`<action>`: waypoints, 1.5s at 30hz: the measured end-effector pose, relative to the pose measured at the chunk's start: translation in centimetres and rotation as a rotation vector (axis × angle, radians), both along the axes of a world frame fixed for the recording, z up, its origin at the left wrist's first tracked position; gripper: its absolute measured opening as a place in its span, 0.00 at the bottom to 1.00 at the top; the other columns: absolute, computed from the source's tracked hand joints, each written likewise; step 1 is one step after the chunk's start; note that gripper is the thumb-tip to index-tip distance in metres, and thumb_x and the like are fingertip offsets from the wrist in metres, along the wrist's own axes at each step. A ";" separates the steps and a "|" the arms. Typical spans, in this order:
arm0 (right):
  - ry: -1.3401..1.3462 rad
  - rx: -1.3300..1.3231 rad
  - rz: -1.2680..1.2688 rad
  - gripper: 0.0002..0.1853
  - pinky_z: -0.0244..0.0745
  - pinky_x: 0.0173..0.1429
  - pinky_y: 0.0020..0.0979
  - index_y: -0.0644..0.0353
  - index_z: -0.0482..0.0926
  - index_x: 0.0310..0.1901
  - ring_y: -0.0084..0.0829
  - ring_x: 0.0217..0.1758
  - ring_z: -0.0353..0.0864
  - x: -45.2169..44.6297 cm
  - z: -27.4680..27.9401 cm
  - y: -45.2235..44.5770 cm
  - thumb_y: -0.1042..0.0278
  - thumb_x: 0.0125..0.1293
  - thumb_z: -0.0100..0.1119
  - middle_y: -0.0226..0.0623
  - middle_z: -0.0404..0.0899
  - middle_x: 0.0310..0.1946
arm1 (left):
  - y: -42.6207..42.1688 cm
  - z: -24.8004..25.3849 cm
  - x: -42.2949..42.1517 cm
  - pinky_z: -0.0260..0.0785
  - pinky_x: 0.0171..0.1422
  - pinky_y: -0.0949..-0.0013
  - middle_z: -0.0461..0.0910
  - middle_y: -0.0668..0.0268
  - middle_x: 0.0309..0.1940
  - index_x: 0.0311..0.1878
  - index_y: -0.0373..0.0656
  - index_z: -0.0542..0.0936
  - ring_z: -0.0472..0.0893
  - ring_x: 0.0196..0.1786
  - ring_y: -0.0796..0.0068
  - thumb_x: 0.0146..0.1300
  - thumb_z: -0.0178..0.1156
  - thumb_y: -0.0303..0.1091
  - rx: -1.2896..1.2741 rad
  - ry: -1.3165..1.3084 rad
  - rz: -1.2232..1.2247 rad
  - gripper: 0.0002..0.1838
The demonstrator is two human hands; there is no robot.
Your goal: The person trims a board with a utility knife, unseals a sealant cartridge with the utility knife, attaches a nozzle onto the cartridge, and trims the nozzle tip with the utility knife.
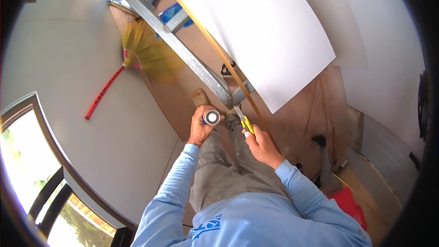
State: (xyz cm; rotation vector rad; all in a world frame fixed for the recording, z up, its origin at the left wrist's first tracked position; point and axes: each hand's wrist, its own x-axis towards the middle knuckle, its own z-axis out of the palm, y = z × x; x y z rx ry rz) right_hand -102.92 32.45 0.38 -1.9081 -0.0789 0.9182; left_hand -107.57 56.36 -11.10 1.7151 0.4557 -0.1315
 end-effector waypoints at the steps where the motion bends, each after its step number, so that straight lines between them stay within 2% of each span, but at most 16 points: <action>1: 0.111 0.009 -0.054 0.14 0.71 0.31 0.44 0.65 0.73 0.49 0.44 0.24 0.78 -0.3 0.5 -0.1 0.59 0.84 0.51 0.44 0.77 0.25 | -0.2 0.8 -0.3 0.77 0.51 0.67 0.84 0.69 0.39 0.45 0.42 0.82 0.82 0.44 0.78 0.55 0.85 0.35 -0.015 0.028 0.017 0.21; 3: 0.333 0.026 -0.161 0.15 0.72 0.29 0.37 0.64 0.75 0.51 0.28 0.22 0.74 -0.5 1.9 -0.1 0.58 0.84 0.51 0.34 0.75 0.24 | -0.3 2.7 -0.9 0.78 0.50 0.67 0.85 0.67 0.37 0.44 0.41 0.81 0.82 0.42 0.78 0.56 0.85 0.36 -0.062 0.092 0.033 0.21; 6: 0.469 0.131 -0.327 0.17 0.71 0.27 0.28 0.63 0.76 0.53 0.15 0.24 0.67 -0.3 5.7 1.1 0.54 0.85 0.51 0.25 0.69 0.25 | 0.1 4.7 -2.1 0.78 0.49 0.68 0.86 0.68 0.37 0.44 0.39 0.81 0.80 0.40 0.81 0.57 0.85 0.38 -0.130 0.128 0.016 0.22; 12: 0.445 0.220 -0.479 0.19 0.73 0.24 0.28 0.62 0.75 0.53 0.16 0.22 0.69 -2.2 8.9 2.9 0.52 0.86 0.49 0.26 0.70 0.26 | 1.9 10.6 -1.8 0.77 0.52 0.69 0.86 0.70 0.38 0.47 0.39 0.83 0.80 0.42 0.82 0.58 0.83 0.36 -0.348 0.209 -0.163 0.21; 17: 0.376 0.398 -0.532 0.15 0.75 0.25 0.27 0.60 0.71 0.55 0.20 0.21 0.75 -4.7 11.2 5.2 0.54 0.86 0.48 0.30 0.75 0.29 | 3.1 16.5 1.1 0.76 0.53 0.67 0.87 0.70 0.37 0.42 0.39 0.87 0.82 0.42 0.78 0.63 0.79 0.37 -0.391 0.266 -0.313 0.14; 20: 0.339 0.419 -0.482 0.16 0.72 0.25 0.26 0.60 0.73 0.54 0.19 0.21 0.74 -4.8 13.2 5.6 0.54 0.87 0.47 0.29 0.74 0.28 | 3.0 18.5 2.1 0.77 0.56 0.65 0.87 0.68 0.39 0.45 0.39 0.86 0.85 0.44 0.75 0.62 0.79 0.37 -0.468 0.293 -0.333 0.15; 21: 0.317 0.398 -0.487 0.17 0.71 0.25 0.25 0.61 0.74 0.54 0.19 0.21 0.73 -4.9 13.5 5.9 0.53 0.87 0.47 0.28 0.73 0.28 | 2.8 19.6 2.5 0.78 0.57 0.64 0.89 0.66 0.41 0.47 0.38 0.86 0.86 0.45 0.73 0.63 0.77 0.34 -0.579 0.275 -0.310 0.14; 23: 0.278 0.350 -0.509 0.18 0.68 0.24 0.25 0.61 0.75 0.53 0.18 0.21 0.72 -5.4 14.0 6.1 0.52 0.87 0.46 0.28 0.72 0.27 | 2.9 19.0 2.5 0.78 0.56 0.64 0.90 0.64 0.41 0.47 0.37 0.87 0.87 0.44 0.72 0.65 0.76 0.36 -0.558 0.261 -0.342 0.14; 26: 0.276 0.497 -0.581 0.18 0.64 0.24 0.25 0.61 0.75 0.53 0.17 0.21 0.67 -6.5 13.7 6.1 0.52 0.88 0.45 0.26 0.68 0.25 | 2.2 18.7 2.7 0.78 0.54 0.68 0.90 0.64 0.40 0.47 0.37 0.87 0.86 0.44 0.75 0.65 0.77 0.34 -0.557 0.231 -0.413 0.13; 27: 0.228 0.483 -0.582 0.19 0.64 0.24 0.25 0.61 0.76 0.52 0.16 0.20 0.67 -7.0 13.7 5.8 0.51 0.88 0.46 0.26 0.69 0.24 | 1.9 18.4 2.5 0.78 0.53 0.69 0.89 0.66 0.39 0.45 0.38 0.86 0.85 0.44 0.77 0.62 0.79 0.33 -0.600 0.238 -0.420 0.13; 30: 0.124 0.451 -0.634 0.20 0.63 0.24 0.25 0.60 0.78 0.47 0.16 0.20 0.68 -8.2 14.8 4.8 0.50 0.88 0.47 0.25 0.69 0.23 | 0.2 20.9 2.6 0.75 0.50 0.71 0.86 0.70 0.38 0.44 0.39 0.85 0.83 0.41 0.79 0.58 0.80 0.30 -0.477 0.168 -0.456 0.14; 34: 0.029 0.466 -0.781 0.22 0.63 0.25 0.26 0.57 0.77 0.37 0.16 0.20 0.68 -11.0 15.6 3.3 0.50 0.88 0.47 0.24 0.72 0.23 | -1.7 22.6 2.3 0.75 0.50 0.69 0.87 0.68 0.35 0.40 0.39 0.86 0.83 0.40 0.77 0.58 0.79 0.32 -0.420 0.108 -0.709 0.12; 37: -0.118 0.431 -0.890 0.21 0.65 0.27 0.25 0.58 0.76 0.41 0.16 0.23 0.70 -13.9 13.7 2.2 0.49 0.87 0.48 0.24 0.72 0.25 | -3.7 23.7 1.3 0.77 0.50 0.65 0.87 0.65 0.34 0.39 0.39 0.85 0.86 0.39 0.72 0.58 0.78 0.32 -0.386 0.125 -0.780 0.12; 40: -0.009 0.613 -1.116 0.20 0.67 0.28 0.25 0.58 0.75 0.44 0.15 0.24 0.71 -18.1 14.3 -1.4 0.48 0.86 0.48 0.24 0.73 0.26 | -8.0 24.4 -0.8 0.78 0.49 0.64 0.86 0.64 0.34 0.42 0.39 0.84 0.86 0.38 0.70 0.58 0.77 0.30 -0.404 0.145 -0.831 0.13; 43: -0.080 0.697 -1.266 0.21 0.66 0.25 0.27 0.55 0.74 0.43 0.17 0.21 0.66 -23.6 14.8 -7.2 0.43 0.83 0.51 0.24 0.68 0.26 | -13.6 25.0 -3.4 0.78 0.48 0.63 0.85 0.64 0.35 0.46 0.40 0.82 0.86 0.37 0.69 0.60 0.76 0.28 -0.376 0.153 -0.886 0.14; 45: -0.054 0.633 -1.377 0.21 0.67 0.26 0.28 0.55 0.74 0.42 0.18 0.22 0.68 -27.4 15.4 -10.9 0.43 0.83 0.51 0.24 0.70 0.26 | -16.3 24.7 -4.2 0.79 0.47 0.64 0.83 0.66 0.35 0.48 0.41 0.80 0.85 0.36 0.70 0.61 0.75 0.26 -0.339 0.200 -0.923 0.15</action>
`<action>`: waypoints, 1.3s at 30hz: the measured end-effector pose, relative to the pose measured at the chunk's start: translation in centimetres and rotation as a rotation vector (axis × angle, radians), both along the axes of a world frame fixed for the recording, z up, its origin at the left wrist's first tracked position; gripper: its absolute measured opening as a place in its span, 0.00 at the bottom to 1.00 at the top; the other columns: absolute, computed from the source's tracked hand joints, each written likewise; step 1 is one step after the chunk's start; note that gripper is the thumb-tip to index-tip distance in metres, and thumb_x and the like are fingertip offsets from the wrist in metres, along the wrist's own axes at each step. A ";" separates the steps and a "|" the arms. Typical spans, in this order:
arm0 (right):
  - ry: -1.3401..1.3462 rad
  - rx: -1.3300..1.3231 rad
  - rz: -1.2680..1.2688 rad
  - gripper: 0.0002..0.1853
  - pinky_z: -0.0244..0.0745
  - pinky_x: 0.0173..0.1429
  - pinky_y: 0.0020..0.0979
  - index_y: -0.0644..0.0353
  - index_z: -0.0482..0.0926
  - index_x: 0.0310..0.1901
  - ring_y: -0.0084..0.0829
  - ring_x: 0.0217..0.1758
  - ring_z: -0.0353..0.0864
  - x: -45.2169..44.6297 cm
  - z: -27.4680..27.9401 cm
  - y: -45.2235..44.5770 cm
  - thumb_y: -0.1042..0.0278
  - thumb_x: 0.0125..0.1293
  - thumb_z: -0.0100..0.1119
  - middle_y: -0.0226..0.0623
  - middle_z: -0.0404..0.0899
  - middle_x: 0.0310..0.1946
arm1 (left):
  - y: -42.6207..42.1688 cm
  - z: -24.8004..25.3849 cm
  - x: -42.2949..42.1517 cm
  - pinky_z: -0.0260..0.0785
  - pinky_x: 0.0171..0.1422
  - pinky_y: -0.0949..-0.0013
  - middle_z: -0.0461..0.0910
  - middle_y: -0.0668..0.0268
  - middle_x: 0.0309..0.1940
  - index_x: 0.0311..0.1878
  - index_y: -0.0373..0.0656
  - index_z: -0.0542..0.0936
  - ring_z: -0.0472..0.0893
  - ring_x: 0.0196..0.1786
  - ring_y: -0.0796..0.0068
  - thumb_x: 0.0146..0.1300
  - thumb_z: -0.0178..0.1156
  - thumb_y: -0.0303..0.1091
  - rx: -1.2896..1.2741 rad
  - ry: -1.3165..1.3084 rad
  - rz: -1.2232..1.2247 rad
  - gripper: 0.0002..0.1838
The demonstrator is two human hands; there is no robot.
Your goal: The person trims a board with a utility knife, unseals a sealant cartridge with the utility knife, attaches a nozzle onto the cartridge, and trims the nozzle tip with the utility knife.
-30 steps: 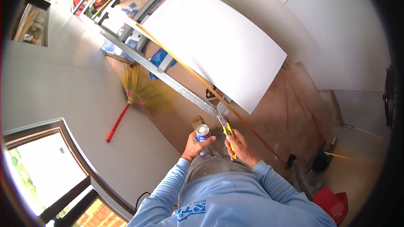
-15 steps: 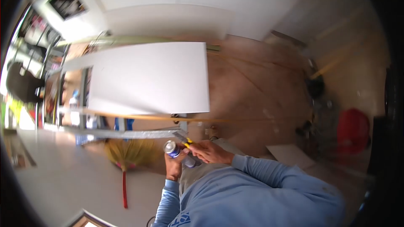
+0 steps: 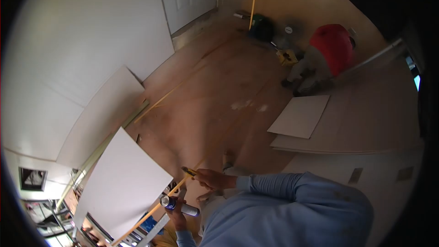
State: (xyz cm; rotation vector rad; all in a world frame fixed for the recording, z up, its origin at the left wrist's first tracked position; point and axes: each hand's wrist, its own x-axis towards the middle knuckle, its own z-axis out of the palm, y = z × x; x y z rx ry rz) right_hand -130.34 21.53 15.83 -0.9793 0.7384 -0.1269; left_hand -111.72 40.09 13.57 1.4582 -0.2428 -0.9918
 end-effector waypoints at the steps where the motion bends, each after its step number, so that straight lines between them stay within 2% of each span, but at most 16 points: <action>1: 0.038 -0.005 -0.037 0.21 0.68 0.26 0.28 0.54 0.74 0.42 0.18 0.22 0.69 -2.8 -0.6 -2.8 0.43 0.83 0.50 0.24 0.70 0.26 | -2.8 -0.5 -1.0 0.79 0.46 0.65 0.83 0.66 0.35 0.48 0.41 0.80 0.85 0.36 0.71 0.61 0.75 0.26 0.013 -0.014 -0.025 0.15; 3: 0.082 -0.067 -0.138 0.21 0.69 0.26 0.29 0.55 0.73 0.43 0.20 0.22 0.70 -8.0 -2.8 -8.3 0.44 0.83 0.50 0.26 0.72 0.26 | -8.4 -2.7 -2.1 0.78 0.44 0.67 0.83 0.66 0.35 0.46 0.41 0.80 0.85 0.36 0.72 0.60 0.76 0.26 0.048 -0.040 -0.070 0.15; 6: 0.169 -0.076 -0.426 0.20 0.71 0.23 0.29 0.56 0.74 0.43 0.21 0.20 0.72 -18.7 -7.7 -14.1 0.45 0.82 0.53 0.28 0.74 0.26 | -15.3 -10.6 -2.6 0.75 0.38 0.70 0.82 0.69 0.35 0.49 0.41 0.79 0.82 0.33 0.77 0.59 0.78 0.26 0.167 -0.238 -0.252 0.19; 8: 0.279 -0.030 -0.635 0.18 0.74 0.23 0.30 0.56 0.74 0.42 0.22 0.20 0.73 -25.2 -9.9 -17.4 0.49 0.82 0.53 0.29 0.75 0.26 | -16.9 -11.0 -2.8 0.74 0.36 0.71 0.80 0.71 0.35 0.52 0.43 0.79 0.79 0.33 0.79 0.58 0.79 0.25 0.281 -0.275 -0.393 0.22; 9: 0.318 -0.026 -0.692 0.17 0.74 0.23 0.31 0.56 0.74 0.42 0.23 0.21 0.74 -28.1 -10.7 -19.3 0.51 0.82 0.52 0.29 0.74 0.26 | -16.4 -13.8 -2.7 0.74 0.36 0.72 0.80 0.72 0.35 0.53 0.43 0.79 0.79 0.33 0.80 0.57 0.79 0.24 0.255 -0.309 -0.444 0.22; 11: 0.322 -0.030 -0.824 0.15 0.75 0.23 0.32 0.58 0.73 0.45 0.23 0.22 0.74 -31.7 -12.6 -23.2 0.53 0.82 0.50 0.30 0.74 0.26 | -15.3 -15.0 -3.0 0.76 0.40 0.73 0.84 0.71 0.35 0.46 0.44 0.80 0.83 0.36 0.78 0.56 0.79 0.26 0.316 -0.244 -0.533 0.18; 12: 0.288 -0.039 -0.898 0.14 0.76 0.24 0.32 0.58 0.73 0.46 0.23 0.23 0.75 -33.2 -13.6 -25.2 0.54 0.82 0.50 0.30 0.74 0.27 | -15.0 -14.4 -3.6 0.75 0.38 0.71 0.80 0.73 0.34 0.56 0.42 0.81 0.80 0.33 0.80 0.54 0.82 0.27 0.323 -0.171 -0.542 0.27; 14: 0.262 -0.024 -1.025 0.14 0.76 0.24 0.31 0.58 0.72 0.49 0.23 0.24 0.75 -34.8 -13.0 -28.0 0.55 0.82 0.49 0.30 0.74 0.28 | -13.9 -14.3 -3.1 0.76 0.39 0.69 0.82 0.72 0.34 0.54 0.41 0.83 0.81 0.33 0.79 0.52 0.84 0.32 0.348 -0.343 -0.733 0.26; 16: 0.285 0.015 -1.154 0.14 0.76 0.25 0.31 0.57 0.70 0.51 0.23 0.25 0.75 -34.9 -8.3 -30.0 0.54 0.82 0.49 0.30 0.74 0.30 | -14.7 -14.1 -2.1 0.78 0.42 0.66 0.88 0.67 0.33 0.48 0.39 0.86 0.85 0.36 0.76 0.51 0.85 0.40 0.441 -0.630 -0.933 0.25; 19: 0.147 0.018 -1.142 0.14 0.74 0.24 0.29 0.56 0.69 0.53 0.22 0.26 0.75 -36.2 -6.4 -29.7 0.53 0.83 0.49 0.29 0.74 0.31 | -20.9 -8.7 -5.1 0.79 0.43 0.64 0.90 0.62 0.37 0.46 0.40 0.87 0.87 0.38 0.74 0.55 0.81 0.41 0.650 -0.520 -1.016 0.20; 23: 0.197 0.079 -1.069 0.15 0.70 0.23 0.28 0.58 0.69 0.50 0.21 0.23 0.73 -38.8 -6.9 -31.8 0.53 0.83 0.50 0.29 0.73 0.29 | -29.3 -11.5 -7.4 0.78 0.38 0.63 0.89 0.60 0.31 0.40 0.37 0.86 0.87 0.32 0.72 0.56 0.80 0.40 0.760 -0.660 -1.086 0.18; 24: 0.183 0.072 -1.059 0.15 0.70 0.22 0.27 0.58 0.70 0.49 0.21 0.22 0.72 -40.0 -8.3 -33.5 0.53 0.83 0.50 0.29 0.72 0.28 | -31.5 -12.2 -8.5 0.78 0.36 0.63 0.87 0.62 0.28 0.37 0.37 0.85 0.86 0.29 0.71 0.54 0.82 0.39 0.684 -0.709 -1.078 0.18; 27: 0.184 -0.044 -1.010 0.13 0.69 0.22 0.31 0.59 0.71 0.47 0.24 0.20 0.71 -44.7 -12.0 -41.2 0.56 0.81 0.50 0.30 0.71 0.25 | -39.0 -14.2 -12.5 0.77 0.35 0.63 0.86 0.63 0.27 0.36 0.39 0.84 0.85 0.28 0.72 0.52 0.84 0.40 0.551 -0.392 -0.877 0.19; 31: 0.404 -0.172 -0.875 0.11 0.68 0.20 0.33 0.59 0.69 0.42 0.25 0.16 0.69 -52.3 -11.4 -48.6 0.60 0.80 0.47 0.32 0.71 0.23 | -48.5 -14.4 -18.7 0.76 0.35 0.65 0.85 0.66 0.26 0.34 0.42 0.83 0.83 0.27 0.73 0.49 0.86 0.41 0.517 -0.446 -0.785 0.20; 35: 0.452 -0.492 -0.850 0.10 0.67 0.20 0.34 0.59 0.69 0.41 0.26 0.16 0.70 -59.3 -14.8 -52.0 0.63 0.79 0.45 0.33 0.71 0.21 | -57.4 -13.3 -23.4 0.76 0.35 0.64 0.84 0.66 0.27 0.36 0.41 0.82 0.83 0.27 0.71 0.49 0.85 0.41 0.538 -0.431 -0.868 0.22; 39: 0.480 -0.534 -0.833 0.12 0.66 0.20 0.34 0.58 0.70 0.40 0.25 0.16 0.71 -64.8 -14.5 -55.0 0.60 0.79 0.45 0.32 0.71 0.21 | -66.0 -11.1 -29.1 0.76 0.34 0.65 0.83 0.66 0.27 0.37 0.42 0.81 0.83 0.27 0.71 0.49 0.86 0.41 0.558 -0.477 -0.937 0.23</action>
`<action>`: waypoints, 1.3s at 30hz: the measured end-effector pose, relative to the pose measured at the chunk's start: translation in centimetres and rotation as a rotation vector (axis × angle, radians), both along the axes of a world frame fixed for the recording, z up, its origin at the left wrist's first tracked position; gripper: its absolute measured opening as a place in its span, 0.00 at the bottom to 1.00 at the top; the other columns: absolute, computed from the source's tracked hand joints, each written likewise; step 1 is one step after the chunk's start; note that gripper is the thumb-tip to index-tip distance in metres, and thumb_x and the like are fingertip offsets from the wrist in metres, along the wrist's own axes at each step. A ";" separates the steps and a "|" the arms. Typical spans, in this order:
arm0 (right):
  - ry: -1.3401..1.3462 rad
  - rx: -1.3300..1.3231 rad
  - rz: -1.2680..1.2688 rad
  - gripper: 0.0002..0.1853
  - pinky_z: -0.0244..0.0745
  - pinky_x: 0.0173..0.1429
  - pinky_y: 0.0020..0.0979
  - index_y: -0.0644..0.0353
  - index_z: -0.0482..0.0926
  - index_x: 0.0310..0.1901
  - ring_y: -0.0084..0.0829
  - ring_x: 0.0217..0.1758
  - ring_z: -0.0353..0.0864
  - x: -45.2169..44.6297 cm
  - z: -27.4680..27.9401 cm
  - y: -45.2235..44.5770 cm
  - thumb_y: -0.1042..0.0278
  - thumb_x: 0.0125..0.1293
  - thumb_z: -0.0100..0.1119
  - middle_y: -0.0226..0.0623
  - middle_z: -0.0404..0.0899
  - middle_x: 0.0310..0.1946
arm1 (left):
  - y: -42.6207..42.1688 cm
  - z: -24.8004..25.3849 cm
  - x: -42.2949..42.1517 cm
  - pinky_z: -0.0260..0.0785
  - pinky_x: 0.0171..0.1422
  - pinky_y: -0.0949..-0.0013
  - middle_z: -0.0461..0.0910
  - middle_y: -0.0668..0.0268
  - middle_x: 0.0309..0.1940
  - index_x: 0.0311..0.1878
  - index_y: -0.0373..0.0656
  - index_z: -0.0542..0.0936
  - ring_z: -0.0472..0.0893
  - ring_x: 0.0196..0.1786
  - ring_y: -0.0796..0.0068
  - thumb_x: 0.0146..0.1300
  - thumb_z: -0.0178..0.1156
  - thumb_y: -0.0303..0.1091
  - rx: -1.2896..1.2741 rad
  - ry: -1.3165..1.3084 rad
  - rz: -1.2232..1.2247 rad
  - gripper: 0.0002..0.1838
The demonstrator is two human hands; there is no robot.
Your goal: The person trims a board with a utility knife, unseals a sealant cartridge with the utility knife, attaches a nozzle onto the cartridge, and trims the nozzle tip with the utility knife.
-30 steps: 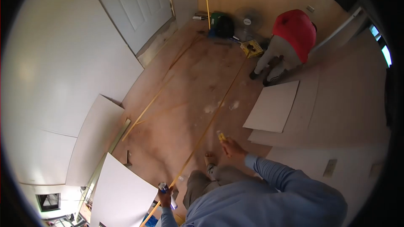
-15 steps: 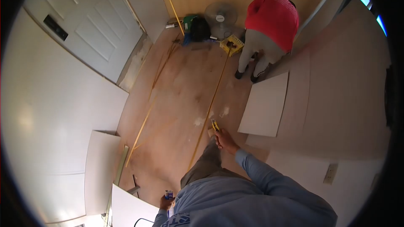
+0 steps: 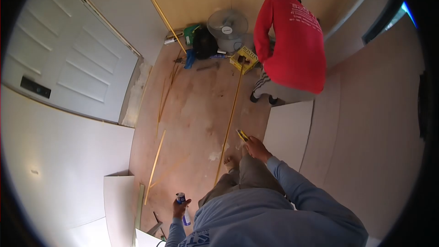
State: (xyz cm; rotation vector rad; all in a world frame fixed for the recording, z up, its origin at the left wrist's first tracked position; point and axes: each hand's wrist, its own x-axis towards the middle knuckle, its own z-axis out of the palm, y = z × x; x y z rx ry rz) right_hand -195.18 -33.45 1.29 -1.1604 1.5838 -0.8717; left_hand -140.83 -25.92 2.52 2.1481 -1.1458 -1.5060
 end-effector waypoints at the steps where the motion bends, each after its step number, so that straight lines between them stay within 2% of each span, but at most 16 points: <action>1: -0.063 0.054 -0.024 0.13 0.66 0.20 0.33 0.59 0.70 0.40 0.24 0.16 0.71 -1.4 -0.5 -1.7 0.58 0.80 0.46 0.32 0.71 0.21 | -1.9 -0.1 -1.4 0.75 0.34 0.65 0.83 0.66 0.26 0.37 0.42 0.81 0.82 0.27 0.71 0.50 0.85 0.41 -0.010 -0.020 -0.006 0.23; 2: -0.125 0.108 -0.051 0.14 0.65 0.20 0.33 0.59 0.71 0.40 0.24 0.16 0.71 -2.7 -0.8 -3.4 0.57 0.80 0.47 0.31 0.71 0.21 | -4.1 -0.2 -2.9 0.75 0.34 0.64 0.83 0.66 0.26 0.38 0.42 0.81 0.82 0.27 0.71 0.50 0.85 0.41 -0.022 -0.040 -0.005 0.22; 4: -0.349 0.355 -0.161 0.18 0.65 0.21 0.32 0.59 0.73 0.40 0.22 0.17 0.70 -3.8 4.4 -7.1 0.52 0.81 0.49 0.30 0.72 0.22 | -7.2 0.1 -4.9 0.75 0.34 0.64 0.83 0.66 0.26 0.38 0.42 0.81 0.82 0.27 0.71 0.50 0.85 0.41 -0.064 -0.046 0.027 0.22; 7: -0.357 0.319 -0.092 0.24 0.69 0.28 0.32 0.63 0.80 0.41 0.22 0.21 0.72 -4.9 7.0 -13.0 0.46 0.82 0.52 0.31 0.75 0.24 | -12.6 1.6 -9.0 0.75 0.35 0.64 0.83 0.66 0.27 0.39 0.42 0.81 0.82 0.27 0.71 0.51 0.84 0.41 -0.146 -0.007 0.122 0.22; 10: -0.151 0.141 0.027 0.25 0.75 0.30 0.35 0.64 0.84 0.44 0.25 0.23 0.78 -7.0 9.6 -17.3 0.45 0.81 0.54 0.32 0.79 0.25 | -14.8 3.9 -13.1 0.75 0.37 0.65 0.84 0.66 0.27 0.39 0.41 0.81 0.82 0.29 0.72 0.53 0.83 0.39 -0.150 -0.035 0.170 0.21; 13: -0.176 0.112 0.039 0.23 0.75 0.33 0.33 0.63 0.85 0.46 0.26 0.27 0.81 -8.0 9.3 -20.8 0.48 0.81 0.55 0.34 0.80 0.26 | -17.6 5.3 -17.5 0.75 0.37 0.65 0.84 0.66 0.28 0.40 0.40 0.81 0.82 0.30 0.73 0.54 0.82 0.38 -0.160 -0.053 0.172 0.20; 19: -0.081 0.053 0.131 0.17 0.72 0.36 0.32 0.63 0.79 0.49 0.24 0.30 0.78 -11.2 7.7 -26.3 0.55 0.83 0.53 0.34 0.79 0.27 | -18.4 2.3 -22.0 0.75 0.37 0.66 0.85 0.65 0.28 0.42 0.38 0.82 0.83 0.30 0.74 0.57 0.76 0.35 -0.171 -0.117 0.208 0.16; 22: -0.396 0.168 0.099 0.12 0.71 0.33 0.33 0.63 0.75 0.53 0.23 0.27 0.72 -11.5 6.9 -28.5 0.62 0.84 0.50 0.32 0.74 0.26 | -17.5 -0.2 -22.2 0.77 0.41 0.63 0.87 0.63 0.32 0.45 0.38 0.84 0.85 0.33 0.71 0.58 0.74 0.36 -0.128 -0.158 0.211 0.16; 25: -0.467 0.188 0.070 0.11 0.70 0.32 0.33 0.62 0.72 0.58 0.22 0.25 0.69 -12.4 5.3 -31.1 0.65 0.83 0.49 0.30 0.71 0.26 | -14.6 -8.9 -18.3 0.79 0.48 0.58 0.90 0.60 0.37 0.51 0.38 0.86 0.87 0.40 0.65 0.56 0.77 0.43 -0.096 -0.296 0.110 0.24; 26: -0.502 0.212 0.062 0.12 0.70 0.31 0.33 0.63 0.72 0.58 0.22 0.25 0.69 -12.9 4.7 -32.5 0.65 0.83 0.49 0.30 0.71 0.27 | -15.5 -10.0 -17.9 0.79 0.50 0.57 0.90 0.60 0.38 0.52 0.38 0.86 0.87 0.42 0.64 0.56 0.78 0.45 -0.056 -0.352 0.080 0.25; 27: -0.535 0.236 0.048 0.12 0.70 0.31 0.34 0.63 0.72 0.59 0.22 0.25 0.69 -13.1 4.5 -33.7 0.66 0.83 0.49 0.31 0.72 0.28 | -17.6 -7.5 -18.1 0.79 0.48 0.59 0.90 0.61 0.38 0.49 0.38 0.86 0.88 0.41 0.66 0.57 0.80 0.45 -0.012 -0.254 0.079 0.25; 30: -0.507 0.231 0.058 0.16 0.70 0.31 0.33 0.63 0.70 0.63 0.22 0.26 0.70 -13.0 1.8 -37.3 0.65 0.83 0.50 0.31 0.73 0.31 | -23.7 -6.6 -17.5 0.79 0.47 0.62 0.89 0.63 0.37 0.47 0.35 0.85 0.88 0.41 0.68 0.59 0.78 0.44 0.012 -0.203 0.074 0.23; 31: -0.475 0.224 0.071 0.17 0.70 0.31 0.33 0.64 0.69 0.65 0.23 0.26 0.71 -13.0 1.2 -39.0 0.64 0.82 0.50 0.32 0.73 0.33 | -26.6 -6.6 -17.6 0.78 0.41 0.63 0.87 0.65 0.33 0.41 0.37 0.83 0.86 0.35 0.70 0.59 0.79 0.41 -0.010 -0.151 0.180 0.18; 34: -0.467 0.370 -0.069 0.22 0.72 0.32 0.31 0.65 0.67 0.69 0.23 0.29 0.74 -11.5 0.4 -44.7 0.61 0.81 0.52 0.33 0.74 0.36 | -38.3 -7.5 -14.9 0.76 0.35 0.64 0.84 0.66 0.29 0.39 0.41 0.82 0.83 0.28 0.72 0.55 0.81 0.37 0.134 0.015 0.275 0.17; 36: -0.471 0.428 -0.121 0.24 0.74 0.33 0.30 0.64 0.66 0.70 0.24 0.31 0.76 -10.1 -1.0 -48.8 0.59 0.81 0.52 0.34 0.76 0.38 | -47.9 -8.7 -12.9 0.73 0.31 0.65 0.82 0.67 0.26 0.37 0.44 0.80 0.80 0.24 0.73 0.53 0.82 0.34 0.126 0.003 0.210 0.17; 39: -0.462 0.529 -0.219 0.25 0.76 0.33 0.29 0.64 0.66 0.71 0.25 0.32 0.79 -7.0 -1.4 -54.0 0.58 0.82 0.51 0.35 0.78 0.39 | -62.9 -8.0 -10.2 0.73 0.34 0.67 0.81 0.69 0.26 0.39 0.43 0.80 0.79 0.28 0.76 0.54 0.83 0.32 0.083 0.000 0.001 0.18</action>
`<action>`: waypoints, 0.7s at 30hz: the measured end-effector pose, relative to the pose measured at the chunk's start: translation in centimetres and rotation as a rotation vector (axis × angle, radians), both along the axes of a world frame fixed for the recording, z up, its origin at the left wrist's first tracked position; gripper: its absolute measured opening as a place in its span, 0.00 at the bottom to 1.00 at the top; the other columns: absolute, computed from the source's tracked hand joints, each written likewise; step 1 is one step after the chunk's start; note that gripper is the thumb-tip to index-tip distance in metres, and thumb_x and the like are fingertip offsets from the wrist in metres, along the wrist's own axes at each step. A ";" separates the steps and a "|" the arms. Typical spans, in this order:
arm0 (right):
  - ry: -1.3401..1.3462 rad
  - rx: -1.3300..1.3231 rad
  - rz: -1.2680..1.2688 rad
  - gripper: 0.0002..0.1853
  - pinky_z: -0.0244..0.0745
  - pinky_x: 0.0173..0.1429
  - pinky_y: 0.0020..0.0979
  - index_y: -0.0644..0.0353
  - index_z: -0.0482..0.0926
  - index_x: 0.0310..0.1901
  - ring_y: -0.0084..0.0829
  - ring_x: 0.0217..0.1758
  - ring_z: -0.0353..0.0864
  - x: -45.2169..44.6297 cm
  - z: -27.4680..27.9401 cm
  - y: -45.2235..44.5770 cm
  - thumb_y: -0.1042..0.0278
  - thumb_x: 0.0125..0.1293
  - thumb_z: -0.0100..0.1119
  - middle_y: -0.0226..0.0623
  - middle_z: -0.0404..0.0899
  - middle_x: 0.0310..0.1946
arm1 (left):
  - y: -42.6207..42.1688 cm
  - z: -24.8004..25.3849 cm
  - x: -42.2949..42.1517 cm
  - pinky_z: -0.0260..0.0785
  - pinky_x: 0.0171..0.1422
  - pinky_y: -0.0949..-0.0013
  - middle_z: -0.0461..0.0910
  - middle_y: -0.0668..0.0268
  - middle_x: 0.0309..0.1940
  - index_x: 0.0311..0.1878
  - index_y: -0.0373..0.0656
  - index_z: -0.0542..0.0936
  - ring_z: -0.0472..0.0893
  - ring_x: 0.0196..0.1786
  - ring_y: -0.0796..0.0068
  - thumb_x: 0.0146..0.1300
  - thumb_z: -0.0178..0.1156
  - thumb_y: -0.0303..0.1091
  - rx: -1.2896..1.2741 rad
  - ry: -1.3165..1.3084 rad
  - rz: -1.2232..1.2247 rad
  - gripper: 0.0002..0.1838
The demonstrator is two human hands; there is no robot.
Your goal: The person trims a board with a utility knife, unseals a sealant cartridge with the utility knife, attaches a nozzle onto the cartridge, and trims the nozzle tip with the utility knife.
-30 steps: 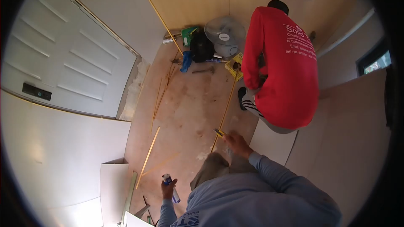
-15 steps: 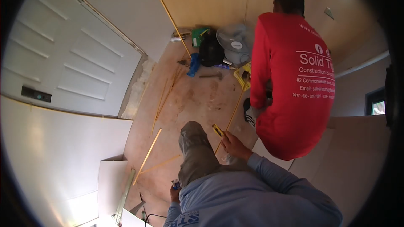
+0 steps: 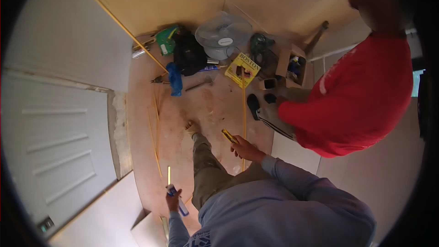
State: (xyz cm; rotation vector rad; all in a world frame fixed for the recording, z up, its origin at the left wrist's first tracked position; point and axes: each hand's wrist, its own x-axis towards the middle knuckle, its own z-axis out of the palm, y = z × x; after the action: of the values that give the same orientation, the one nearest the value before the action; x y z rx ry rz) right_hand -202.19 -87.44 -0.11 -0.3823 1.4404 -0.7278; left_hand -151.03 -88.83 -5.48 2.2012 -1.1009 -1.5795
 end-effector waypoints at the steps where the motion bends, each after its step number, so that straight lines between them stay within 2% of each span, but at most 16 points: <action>1: 0.012 0.029 -0.019 0.24 0.76 0.33 0.30 0.63 0.66 0.71 0.25 0.32 0.79 1.1 0.0 -1.8 0.58 0.82 0.50 0.35 0.78 0.40 | -4.5 -0.2 1.0 0.73 0.34 0.67 0.81 0.69 0.27 0.42 0.42 0.79 0.79 0.28 0.76 0.55 0.82 0.31 0.011 0.006 -0.052 0.18; 3: -0.007 0.051 -0.080 0.23 0.76 0.31 0.29 0.63 0.67 0.70 0.25 0.32 0.80 3.0 0.3 -5.0 0.58 0.82 0.50 0.35 0.79 0.40 | -13.8 2.7 -0.8 0.73 0.33 0.68 0.82 0.68 0.30 0.46 0.41 0.78 0.79 0.27 0.75 0.57 0.80 0.31 -0.049 0.043 -0.158 0.20; 5: -0.011 0.058 -0.138 0.21 0.76 0.30 0.29 0.63 0.69 0.67 0.25 0.31 0.80 4.1 0.3 -7.8 0.57 0.82 0.49 0.35 0.79 0.39 | -20.8 4.7 -3.1 0.73 0.33 0.69 0.80 0.69 0.29 0.48 0.41 0.78 0.79 0.28 0.76 0.61 0.78 0.31 -0.064 0.151 -0.150 0.18; 6: -0.002 0.063 -0.169 0.20 0.75 0.29 0.29 0.63 0.70 0.66 0.24 0.30 0.80 4.4 0.4 -9.3 0.57 0.82 0.49 0.35 0.79 0.39 | -24.1 6.3 -4.9 0.73 0.34 0.70 0.80 0.70 0.30 0.48 0.42 0.78 0.79 0.28 0.76 0.63 0.76 0.33 -0.046 0.170 -0.161 0.17; 7: 0.005 0.065 -0.200 0.20 0.75 0.28 0.29 0.63 0.70 0.64 0.24 0.30 0.80 4.6 0.4 -10.4 0.57 0.83 0.49 0.34 0.79 0.38 | -26.4 3.1 -3.2 0.73 0.34 0.70 0.81 0.69 0.33 0.48 0.43 0.79 0.79 0.28 0.76 0.67 0.74 0.37 -0.055 0.165 -0.187 0.15; 10: 0.002 0.055 -0.399 0.18 0.73 0.26 0.28 0.61 0.72 0.60 0.23 0.28 0.79 4.4 1.6 -13.3 0.55 0.83 0.49 0.33 0.79 0.35 | -32.3 8.0 -10.8 0.76 0.33 0.70 0.81 0.68 0.36 0.48 0.44 0.78 0.79 0.27 0.76 0.72 0.70 0.44 -0.008 0.255 -0.167 0.15; 12: -0.021 0.012 -0.477 0.18 0.73 0.26 0.28 0.61 0.72 0.59 0.23 0.28 0.79 2.7 1.8 -14.4 0.54 0.84 0.50 0.32 0.79 0.35 | -34.4 9.3 -15.4 0.78 0.31 0.69 0.81 0.67 0.36 0.49 0.44 0.78 0.80 0.27 0.76 0.74 0.68 0.48 0.021 0.327 -0.211 0.17; 17: 0.012 0.041 -0.734 0.18 0.75 0.28 0.28 0.60 0.74 0.59 0.23 0.27 0.78 -2.0 -0.8 -15.6 0.53 0.85 0.50 0.31 0.79 0.34 | -35.6 5.9 -26.0 0.81 0.28 0.67 0.80 0.67 0.33 0.51 0.49 0.76 0.82 0.27 0.75 0.78 0.59 0.61 0.226 0.478 -0.222 0.23; 21: 0.083 0.133 -0.859 0.16 0.76 0.29 0.28 0.57 0.75 0.58 0.25 0.29 0.80 -6.5 -5.9 -15.5 0.54 0.85 0.50 0.31 0.80 0.36 | -34.6 2.4 -33.8 0.83 0.32 0.65 0.78 0.69 0.34 0.53 0.49 0.75 0.83 0.32 0.75 0.77 0.59 0.60 0.480 0.602 -0.233 0.23</action>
State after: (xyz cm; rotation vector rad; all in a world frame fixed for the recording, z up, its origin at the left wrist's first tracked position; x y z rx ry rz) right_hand -208.70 -102.98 -6.00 0.3518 1.7185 -1.2938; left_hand -184.85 -123.41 -3.11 1.6431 -0.8697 -2.5974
